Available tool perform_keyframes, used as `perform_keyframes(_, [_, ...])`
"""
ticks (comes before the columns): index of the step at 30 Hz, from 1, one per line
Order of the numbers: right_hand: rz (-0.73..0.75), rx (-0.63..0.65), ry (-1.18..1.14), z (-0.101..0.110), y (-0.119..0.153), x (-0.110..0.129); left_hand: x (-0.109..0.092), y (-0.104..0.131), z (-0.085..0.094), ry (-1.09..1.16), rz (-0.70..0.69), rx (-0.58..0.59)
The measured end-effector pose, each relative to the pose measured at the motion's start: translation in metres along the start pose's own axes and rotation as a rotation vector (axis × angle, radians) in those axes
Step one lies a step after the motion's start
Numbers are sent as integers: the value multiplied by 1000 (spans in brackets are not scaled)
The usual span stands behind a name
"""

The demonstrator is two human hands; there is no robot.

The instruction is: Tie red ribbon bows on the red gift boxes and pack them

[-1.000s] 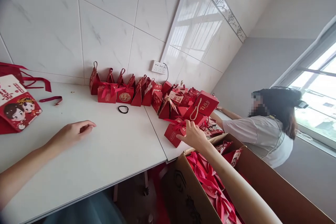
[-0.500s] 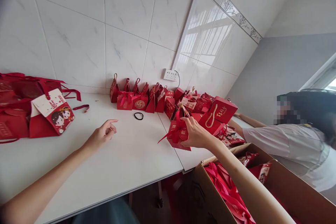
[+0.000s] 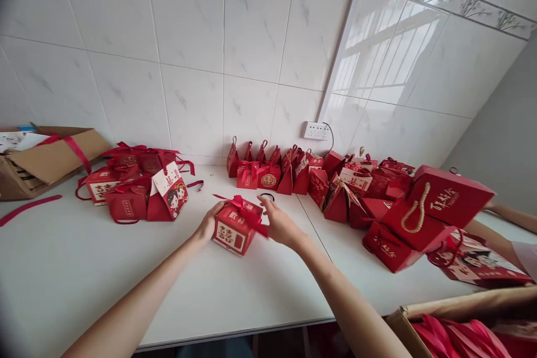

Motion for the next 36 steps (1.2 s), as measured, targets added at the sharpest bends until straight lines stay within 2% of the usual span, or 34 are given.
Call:
perform_keyframes(2, [-79, -174, -178, -9, -14, -8, -1, 0, 2, 24, -11, -12])
perform_keyframes(4, [-121, -242, -335, -19, -26, -14, -2, 0, 3, 26, -20, -17])
perform_keyframes(6, [-122, -237, -427, -32, -32, -19, -4, 0, 4, 16, -28, -7])
perform_keyframes(9, [-114, -226, -536, -47, -27, -27, -5, 0, 5, -2, -37, 5])
perform_keyframes(13, [-61, -227, -625, -50, -10, -29, -4, 0, 4, -3, -53, -23])
perform_keyframes(16, [63, -266, -591, -46, -6, -22, -6, 0, 5, -13, -78, -53])
perform_keyframes(18, [85, -343, -506, -45, -7, -18, -9, 2, 6, -48, -91, -63])
perform_keyframes(21, [18, -449, -428, -45, -8, -15, -17, 6, 9, -129, -107, -49])
perform_keyframes(25, [-43, -482, -409, -43, -7, -14, -25, 11, 8, -236, -140, 53])
perform_keyframes(27, [-26, -500, -402, -40, -7, -13, -26, 11, 7, -317, -200, 58])
perform_keyframes(32, [75, -537, -398, -37, -7, -8, -27, 8, 9, -398, -342, -91])
perform_keyframes(36, [88, -520, -442, -35, -6, -8, -34, 14, 5, -428, -515, -38])
Point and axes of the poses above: each hand's wrist, its own y-axis away from the middle knuckle, its own z-axis out of the back of the hand, x = y × z, the point moved 1 cm from there along -y, towards the middle knuckle, and after that the axes turned 4 degrees about y, right-handed, at the moved point
